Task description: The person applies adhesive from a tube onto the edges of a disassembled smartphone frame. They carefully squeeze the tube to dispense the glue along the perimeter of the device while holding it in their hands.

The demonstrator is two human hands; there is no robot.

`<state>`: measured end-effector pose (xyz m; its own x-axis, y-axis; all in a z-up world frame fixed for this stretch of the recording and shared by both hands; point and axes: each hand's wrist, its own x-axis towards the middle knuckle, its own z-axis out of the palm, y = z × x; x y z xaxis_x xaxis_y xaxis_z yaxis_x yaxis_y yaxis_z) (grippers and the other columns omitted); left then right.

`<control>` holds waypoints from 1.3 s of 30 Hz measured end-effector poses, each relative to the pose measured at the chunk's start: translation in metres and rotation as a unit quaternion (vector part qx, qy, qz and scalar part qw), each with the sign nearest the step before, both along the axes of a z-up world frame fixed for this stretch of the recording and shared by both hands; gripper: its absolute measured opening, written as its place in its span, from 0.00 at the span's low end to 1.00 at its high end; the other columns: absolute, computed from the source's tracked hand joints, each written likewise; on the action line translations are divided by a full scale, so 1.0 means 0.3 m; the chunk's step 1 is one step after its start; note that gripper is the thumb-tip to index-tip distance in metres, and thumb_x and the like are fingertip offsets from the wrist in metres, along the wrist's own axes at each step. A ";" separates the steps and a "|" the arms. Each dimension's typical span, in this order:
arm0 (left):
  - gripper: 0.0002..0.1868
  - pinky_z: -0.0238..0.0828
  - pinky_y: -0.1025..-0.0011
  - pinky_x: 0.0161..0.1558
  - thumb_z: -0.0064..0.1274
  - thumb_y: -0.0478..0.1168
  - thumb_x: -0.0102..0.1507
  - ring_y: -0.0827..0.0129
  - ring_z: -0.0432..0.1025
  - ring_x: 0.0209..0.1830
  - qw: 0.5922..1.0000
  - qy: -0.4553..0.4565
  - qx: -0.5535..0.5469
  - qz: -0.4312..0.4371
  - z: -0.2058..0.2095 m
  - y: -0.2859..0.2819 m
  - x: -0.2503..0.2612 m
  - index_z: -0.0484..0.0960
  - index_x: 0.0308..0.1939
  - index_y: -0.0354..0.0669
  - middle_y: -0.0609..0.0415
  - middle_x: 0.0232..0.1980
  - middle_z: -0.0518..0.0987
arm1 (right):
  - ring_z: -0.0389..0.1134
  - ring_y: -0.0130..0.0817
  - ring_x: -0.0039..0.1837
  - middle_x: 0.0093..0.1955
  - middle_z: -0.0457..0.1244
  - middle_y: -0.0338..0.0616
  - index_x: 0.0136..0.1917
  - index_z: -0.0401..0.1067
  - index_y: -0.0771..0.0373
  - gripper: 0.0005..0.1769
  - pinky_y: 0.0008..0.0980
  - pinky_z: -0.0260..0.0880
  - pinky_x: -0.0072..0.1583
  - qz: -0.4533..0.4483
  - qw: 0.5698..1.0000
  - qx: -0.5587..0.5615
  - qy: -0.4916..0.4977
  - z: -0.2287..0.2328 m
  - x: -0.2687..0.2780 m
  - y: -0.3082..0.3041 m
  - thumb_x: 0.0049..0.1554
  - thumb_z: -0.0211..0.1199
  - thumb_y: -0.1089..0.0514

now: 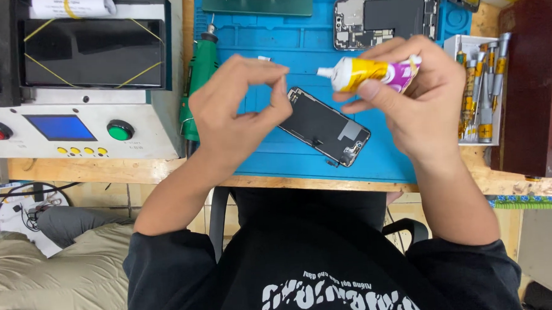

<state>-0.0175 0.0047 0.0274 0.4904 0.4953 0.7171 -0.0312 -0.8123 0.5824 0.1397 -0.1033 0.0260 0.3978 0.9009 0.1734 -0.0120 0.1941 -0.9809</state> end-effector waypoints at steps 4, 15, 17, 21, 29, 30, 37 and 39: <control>0.05 0.64 0.74 0.36 0.27 0.36 0.63 0.68 0.67 0.31 0.973 0.032 -0.216 -0.067 0.016 0.008 0.003 0.59 0.34 0.39 0.49 0.30 0.69 | 0.67 0.47 0.43 0.50 0.57 0.50 0.45 0.56 0.63 0.10 0.27 0.72 0.36 -0.036 0.999 0.005 0.013 -0.020 0.029 0.002 0.52 0.55 0.63; 0.14 0.56 0.79 0.22 0.24 0.41 0.65 0.74 0.59 0.14 0.970 0.124 -0.166 -0.128 -0.005 0.040 0.016 0.57 0.26 0.40 0.56 0.16 0.61 | 0.64 0.33 0.37 0.46 0.59 0.45 0.50 0.58 0.60 0.09 0.23 0.67 0.35 -0.033 0.997 0.010 0.063 -0.051 0.050 0.033 0.56 0.53 0.58; 0.06 0.55 0.77 0.25 0.30 0.39 0.64 0.72 0.60 0.22 0.957 0.170 -0.168 -0.164 0.023 0.041 0.007 0.55 0.35 0.41 0.54 0.25 0.62 | 0.64 0.33 0.37 0.46 0.59 0.43 0.48 0.59 0.58 0.09 0.22 0.66 0.35 -0.041 0.997 0.017 0.066 -0.053 0.059 0.035 0.55 0.54 0.55; 0.30 0.55 0.66 0.46 0.57 0.43 0.53 0.58 0.56 0.48 0.903 0.358 -0.027 -0.237 0.030 0.053 0.011 0.57 0.53 0.44 0.47 0.48 0.60 | 0.63 0.30 0.36 0.40 0.59 0.35 0.42 0.62 0.55 0.07 0.20 0.62 0.34 -0.068 0.992 0.023 0.105 -0.059 0.090 0.039 0.52 0.57 0.54; 0.42 0.52 0.58 0.47 0.61 0.39 0.43 0.56 0.53 0.55 0.831 0.477 0.007 -0.287 -0.042 0.082 0.055 0.55 0.56 0.44 0.47 0.53 0.61 | 0.65 0.30 0.39 0.45 0.59 0.38 0.45 0.62 0.56 0.06 0.20 0.64 0.36 -0.031 0.996 0.044 0.071 -0.070 0.114 0.031 0.54 0.55 0.56; 0.41 0.53 0.58 0.45 0.61 0.39 0.43 0.57 0.54 0.53 0.823 0.491 -0.001 -0.287 -0.043 0.084 0.058 0.55 0.56 0.45 0.48 0.52 0.62 | 0.65 0.30 0.40 0.46 0.59 0.38 0.46 0.62 0.57 0.08 0.20 0.64 0.36 -0.028 0.997 0.042 0.065 -0.072 0.112 0.029 0.54 0.55 0.54; 0.39 0.55 0.62 0.39 0.61 0.38 0.43 0.56 0.57 0.44 0.815 0.501 -0.006 -0.291 -0.053 0.113 0.080 0.59 0.55 0.45 0.50 0.44 0.62 | 0.65 0.31 0.40 0.45 0.59 0.36 0.48 0.62 0.57 0.09 0.20 0.65 0.36 -0.018 0.998 0.032 0.045 -0.074 0.115 0.032 0.55 0.55 0.54; 0.38 0.55 0.62 0.37 0.61 0.38 0.42 0.55 0.57 0.45 0.811 0.512 0.002 -0.283 -0.056 0.118 0.085 0.59 0.54 0.45 0.50 0.43 0.61 | 0.65 0.31 0.40 0.45 0.59 0.36 0.49 0.61 0.57 0.10 0.20 0.65 0.36 -0.018 0.999 0.027 0.034 -0.074 0.116 0.031 0.55 0.54 0.54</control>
<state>0.0080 0.0400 0.0107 0.9779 -0.0186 -0.2083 0.0984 -0.8381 0.5366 0.1744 -0.0938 0.0038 0.4415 0.8764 0.1924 -0.0707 0.2478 -0.9662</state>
